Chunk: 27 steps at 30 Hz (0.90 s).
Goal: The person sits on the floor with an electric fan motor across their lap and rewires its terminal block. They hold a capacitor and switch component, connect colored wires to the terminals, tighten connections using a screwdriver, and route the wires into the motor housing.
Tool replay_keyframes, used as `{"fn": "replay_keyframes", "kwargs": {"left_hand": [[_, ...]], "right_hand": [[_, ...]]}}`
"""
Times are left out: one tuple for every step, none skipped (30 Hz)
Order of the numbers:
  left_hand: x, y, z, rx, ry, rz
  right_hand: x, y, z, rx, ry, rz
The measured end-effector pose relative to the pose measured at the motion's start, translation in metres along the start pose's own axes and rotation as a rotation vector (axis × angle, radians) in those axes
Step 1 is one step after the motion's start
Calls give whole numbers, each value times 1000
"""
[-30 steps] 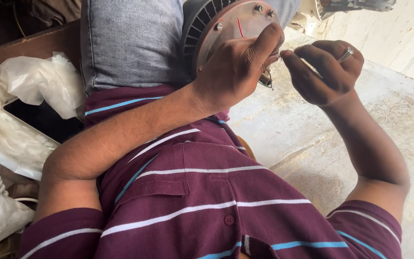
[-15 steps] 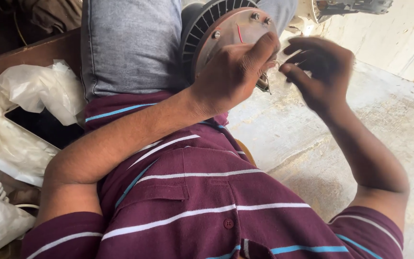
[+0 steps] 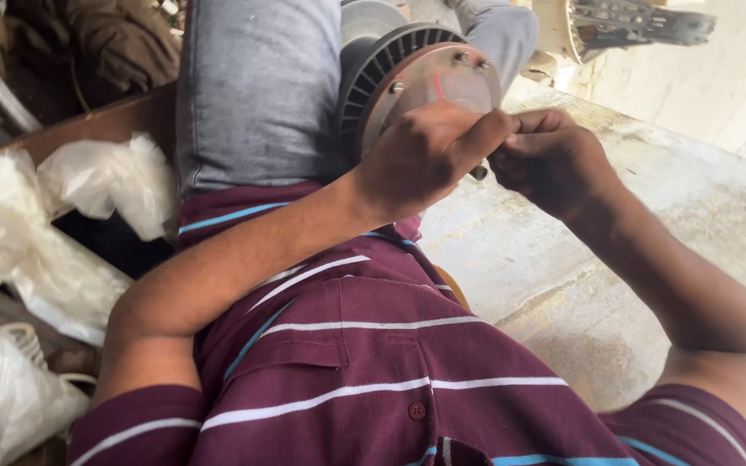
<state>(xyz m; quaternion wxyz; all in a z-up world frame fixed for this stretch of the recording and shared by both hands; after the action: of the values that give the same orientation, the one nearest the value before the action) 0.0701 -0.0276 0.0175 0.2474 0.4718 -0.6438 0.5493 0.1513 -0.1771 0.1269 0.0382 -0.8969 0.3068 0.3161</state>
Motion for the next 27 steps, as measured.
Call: {"fn": "replay_keyframes", "kwargs": {"left_hand": [[-2,3,3,2,47,-6],[-4,6,6,4,95,-12],[-3,4,7,8,96,-14],[-1,2,5,74,137,7],[0,2,2,138,174,26],[1,4,4,138,171,21],[0,4,7,138,165,2],[-1,4,10,137,159,-17],[-1,6,12,136,160,-15],[-2,7,14,114,160,-26],[-3,9,16,90,160,-38],[-3,8,14,88,160,-36],[-3,7,14,57,169,-62],[-3,6,13,26,179,-88],[-4,5,8,26,176,-91],[-4,4,4,27,127,-53],[-3,2,0,24,84,-11],[1,-3,-2,20,86,-10],[5,-7,-9,73,49,31],[10,-10,-16,126,14,74],[8,-6,-11,121,11,74],[4,-2,-4,52,35,19],[1,2,4,-12,65,-35],[-2,3,7,-11,66,-36],[-3,5,8,29,82,-15],[-3,7,10,68,98,7],[-1,4,6,70,96,5]], "right_hand": [[-5,-3,-4,15,-34,40],[-11,-7,-7,31,-69,80],[-15,-12,-8,27,-68,79],[-18,-18,-8,34,-112,110],[-22,-23,-7,41,-161,141],[-15,-15,-5,38,-165,139],[-10,-8,-4,48,-66,51],[-5,0,-3,58,33,-36],[-2,1,-3,61,34,-36],[-4,3,-2,51,164,-167],[-5,6,0,42,294,-298],[3,10,5,45,294,-297],[10,13,9,51,330,-333],[17,17,14,58,365,-368],[15,18,17,57,361,-370],[22,18,16,87,53,-42],[30,22,19,112,-253,292],[27,21,15,115,-254,295],[32,23,20,98,-582,599],[33,27,27,70,-914,898],[32,24,22,72,-920,896],[31,20,17,49,-878,846],[30,17,10,23,-829,797],[23,10,7,23,-828,798],[12,-1,-1,8,-576,595],[0,-10,-8,-8,-326,388],[1,-11,-6,-11,-326,387]]}}
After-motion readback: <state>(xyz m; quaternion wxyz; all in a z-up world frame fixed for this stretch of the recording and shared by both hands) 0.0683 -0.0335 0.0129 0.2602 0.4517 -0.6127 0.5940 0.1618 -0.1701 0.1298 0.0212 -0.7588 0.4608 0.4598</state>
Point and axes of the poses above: each hand's wrist, its own y-axis away from the middle knuckle, its own z-axis out of the palm, x = y × z, the point moved 3 cm from there along -y, towards the middle knuckle, and after that the axes turned 10 degrees about -y, right-handed, at the moved point
